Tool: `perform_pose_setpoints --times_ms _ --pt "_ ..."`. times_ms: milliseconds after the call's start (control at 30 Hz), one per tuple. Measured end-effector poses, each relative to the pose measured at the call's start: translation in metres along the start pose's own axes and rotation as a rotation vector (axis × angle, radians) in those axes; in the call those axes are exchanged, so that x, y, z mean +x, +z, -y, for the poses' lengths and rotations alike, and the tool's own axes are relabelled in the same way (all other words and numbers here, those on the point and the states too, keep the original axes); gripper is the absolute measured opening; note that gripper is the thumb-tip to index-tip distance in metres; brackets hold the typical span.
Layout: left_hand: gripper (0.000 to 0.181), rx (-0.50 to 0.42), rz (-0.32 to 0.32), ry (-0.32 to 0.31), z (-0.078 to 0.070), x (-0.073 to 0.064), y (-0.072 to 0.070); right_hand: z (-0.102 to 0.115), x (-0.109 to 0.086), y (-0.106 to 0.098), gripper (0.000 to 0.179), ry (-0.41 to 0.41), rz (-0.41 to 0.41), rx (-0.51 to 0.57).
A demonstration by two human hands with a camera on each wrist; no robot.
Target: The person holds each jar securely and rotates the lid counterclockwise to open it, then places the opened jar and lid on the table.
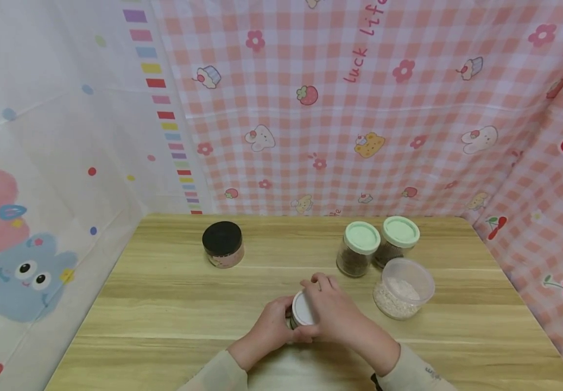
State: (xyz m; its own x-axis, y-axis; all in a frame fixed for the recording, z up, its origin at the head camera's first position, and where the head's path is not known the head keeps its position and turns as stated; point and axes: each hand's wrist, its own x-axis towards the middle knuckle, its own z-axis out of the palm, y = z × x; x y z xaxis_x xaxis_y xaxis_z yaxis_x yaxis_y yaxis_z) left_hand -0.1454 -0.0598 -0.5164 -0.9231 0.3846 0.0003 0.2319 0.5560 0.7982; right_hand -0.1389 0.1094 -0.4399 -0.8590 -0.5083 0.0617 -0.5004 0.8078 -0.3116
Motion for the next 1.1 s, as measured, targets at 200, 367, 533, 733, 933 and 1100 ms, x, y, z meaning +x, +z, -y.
perform_pose_setpoints --times_ms 200,367,533,733,933,1100 --pt "0.079 -0.001 -0.003 0.000 0.000 0.000 0.000 0.001 0.001 0.002 0.083 0.060 0.010 -0.035" --pt "0.076 0.004 0.001 -0.008 0.000 0.001 0.001 0.002 0.002 0.000 0.077 0.042 0.015 0.005" --pt "0.073 0.001 0.015 -0.003 0.001 0.001 0.001 0.003 0.001 -0.004 0.076 -0.027 0.008 0.038" --pt "0.071 -0.005 0.016 0.007 0.001 0.000 0.001 0.002 -0.001 -0.007 0.074 -0.069 0.022 0.057" --pt "0.074 -0.006 0.009 0.016 0.000 0.000 0.001 -0.001 -0.005 -0.012 0.073 -0.017 0.019 0.213" --pt "0.079 -0.004 0.001 0.032 0.001 0.000 0.001 -0.007 -0.009 -0.016 0.074 0.045 -0.008 0.303"
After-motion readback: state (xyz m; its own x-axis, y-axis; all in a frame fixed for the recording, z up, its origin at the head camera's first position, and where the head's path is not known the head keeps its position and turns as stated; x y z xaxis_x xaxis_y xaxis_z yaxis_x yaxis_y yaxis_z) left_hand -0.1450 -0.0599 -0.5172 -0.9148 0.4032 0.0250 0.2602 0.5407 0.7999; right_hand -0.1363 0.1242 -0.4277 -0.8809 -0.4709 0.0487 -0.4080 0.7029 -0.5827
